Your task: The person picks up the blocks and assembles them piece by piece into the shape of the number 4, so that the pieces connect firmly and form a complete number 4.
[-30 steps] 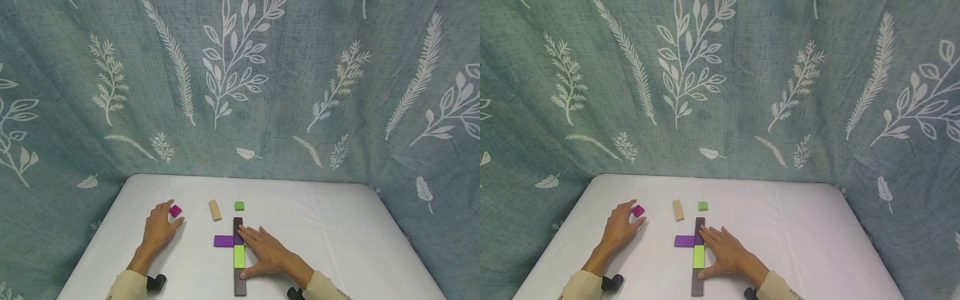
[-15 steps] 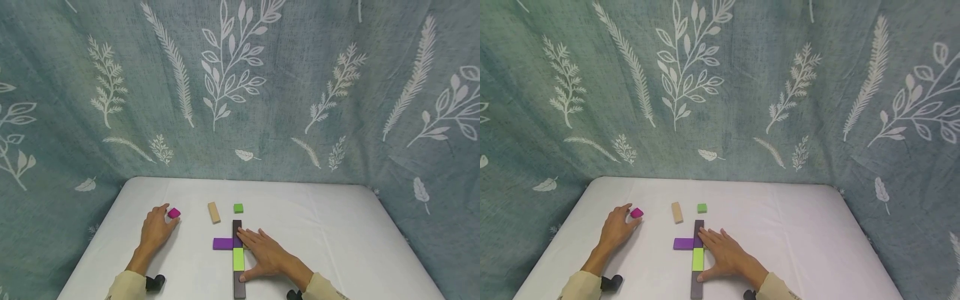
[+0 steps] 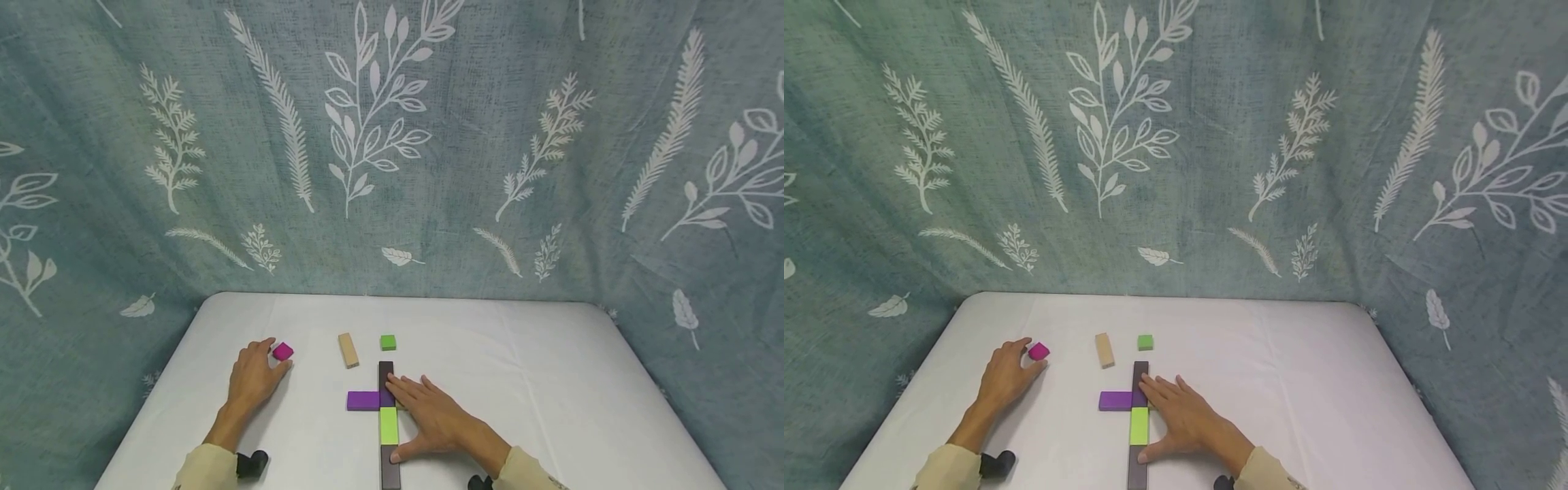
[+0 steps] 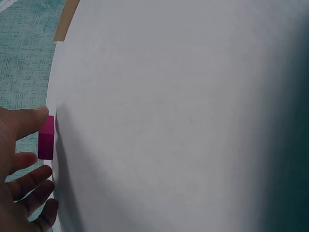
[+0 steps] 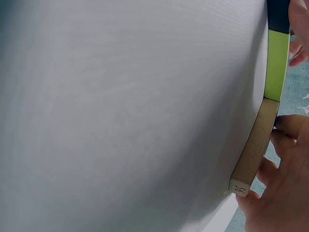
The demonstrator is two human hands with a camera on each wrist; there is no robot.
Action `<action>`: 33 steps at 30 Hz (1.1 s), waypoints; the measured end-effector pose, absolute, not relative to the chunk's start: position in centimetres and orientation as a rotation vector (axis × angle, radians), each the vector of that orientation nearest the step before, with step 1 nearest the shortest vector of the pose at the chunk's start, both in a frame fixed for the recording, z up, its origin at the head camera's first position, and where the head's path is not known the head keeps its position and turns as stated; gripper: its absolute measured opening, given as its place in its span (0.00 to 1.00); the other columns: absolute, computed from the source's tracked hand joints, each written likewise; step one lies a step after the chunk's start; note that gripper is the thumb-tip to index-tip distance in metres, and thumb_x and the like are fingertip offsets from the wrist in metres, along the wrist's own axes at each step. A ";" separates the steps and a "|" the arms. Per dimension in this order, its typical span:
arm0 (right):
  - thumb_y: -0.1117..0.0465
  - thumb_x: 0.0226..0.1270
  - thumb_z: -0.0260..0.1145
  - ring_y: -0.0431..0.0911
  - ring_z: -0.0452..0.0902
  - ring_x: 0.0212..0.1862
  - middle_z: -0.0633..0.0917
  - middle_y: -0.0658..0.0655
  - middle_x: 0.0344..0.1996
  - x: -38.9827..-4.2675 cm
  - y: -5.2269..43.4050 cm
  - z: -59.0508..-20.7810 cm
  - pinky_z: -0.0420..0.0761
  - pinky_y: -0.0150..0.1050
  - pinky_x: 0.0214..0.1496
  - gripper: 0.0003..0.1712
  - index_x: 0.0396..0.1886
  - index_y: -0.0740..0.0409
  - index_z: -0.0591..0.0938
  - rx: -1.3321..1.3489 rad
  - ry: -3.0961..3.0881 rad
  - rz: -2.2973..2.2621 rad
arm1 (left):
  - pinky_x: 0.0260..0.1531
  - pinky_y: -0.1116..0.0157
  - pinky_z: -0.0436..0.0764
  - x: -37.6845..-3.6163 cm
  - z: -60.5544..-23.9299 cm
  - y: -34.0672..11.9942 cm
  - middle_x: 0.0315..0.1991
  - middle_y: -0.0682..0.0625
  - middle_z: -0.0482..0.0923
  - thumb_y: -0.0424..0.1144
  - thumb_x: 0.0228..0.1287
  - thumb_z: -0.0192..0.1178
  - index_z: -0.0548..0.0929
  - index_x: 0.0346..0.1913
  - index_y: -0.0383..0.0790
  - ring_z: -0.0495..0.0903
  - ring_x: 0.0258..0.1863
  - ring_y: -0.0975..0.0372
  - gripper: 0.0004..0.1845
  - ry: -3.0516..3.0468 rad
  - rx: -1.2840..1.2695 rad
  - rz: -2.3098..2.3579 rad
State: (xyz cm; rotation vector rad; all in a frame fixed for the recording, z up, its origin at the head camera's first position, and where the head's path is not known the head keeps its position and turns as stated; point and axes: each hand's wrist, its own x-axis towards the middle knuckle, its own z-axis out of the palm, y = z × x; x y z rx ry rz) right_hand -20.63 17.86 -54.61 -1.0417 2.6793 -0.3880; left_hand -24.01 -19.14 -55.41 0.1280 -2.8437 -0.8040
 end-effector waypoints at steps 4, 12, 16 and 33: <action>0.15 0.45 0.63 0.50 0.50 0.79 0.53 0.48 0.81 -20.7 17.9 -54.6 0.49 0.57 0.77 0.73 0.82 0.52 0.55 -1.051 2.673 -0.399 | 0.54 0.40 0.74 -24.2 -55.5 -19.1 0.57 0.28 0.74 0.43 0.61 0.70 0.75 0.64 0.26 0.72 0.57 0.38 0.33 -2.850 0.133 -0.788; 0.15 0.45 0.62 0.51 0.50 0.79 0.53 0.49 0.81 -20.7 18.1 -54.9 0.49 0.58 0.77 0.73 0.82 0.53 0.55 -1.065 2.677 -0.420 | 0.50 0.42 0.75 -24.8 -55.8 -19.2 0.54 0.31 0.75 0.41 0.60 0.71 0.79 0.60 0.27 0.73 0.54 0.39 0.29 -2.845 0.147 -0.768; 0.15 0.45 0.62 0.51 0.50 0.79 0.53 0.49 0.81 -20.7 18.1 -54.8 0.49 0.59 0.77 0.72 0.82 0.53 0.55 -1.074 2.668 -0.431 | 0.50 0.42 0.76 -24.7 -55.8 -19.2 0.53 0.31 0.76 0.40 0.60 0.71 0.80 0.60 0.27 0.74 0.54 0.40 0.28 -2.858 0.168 -0.769; 0.14 0.44 0.62 0.50 0.51 0.79 0.54 0.48 0.81 -20.6 18.0 -54.9 0.50 0.57 0.77 0.73 0.82 0.52 0.56 -1.067 2.695 -0.385 | 0.50 0.44 0.76 -24.5 -55.9 -19.1 0.53 0.35 0.79 0.35 0.61 0.67 0.82 0.57 0.28 0.76 0.52 0.42 0.22 -2.852 0.074 -0.772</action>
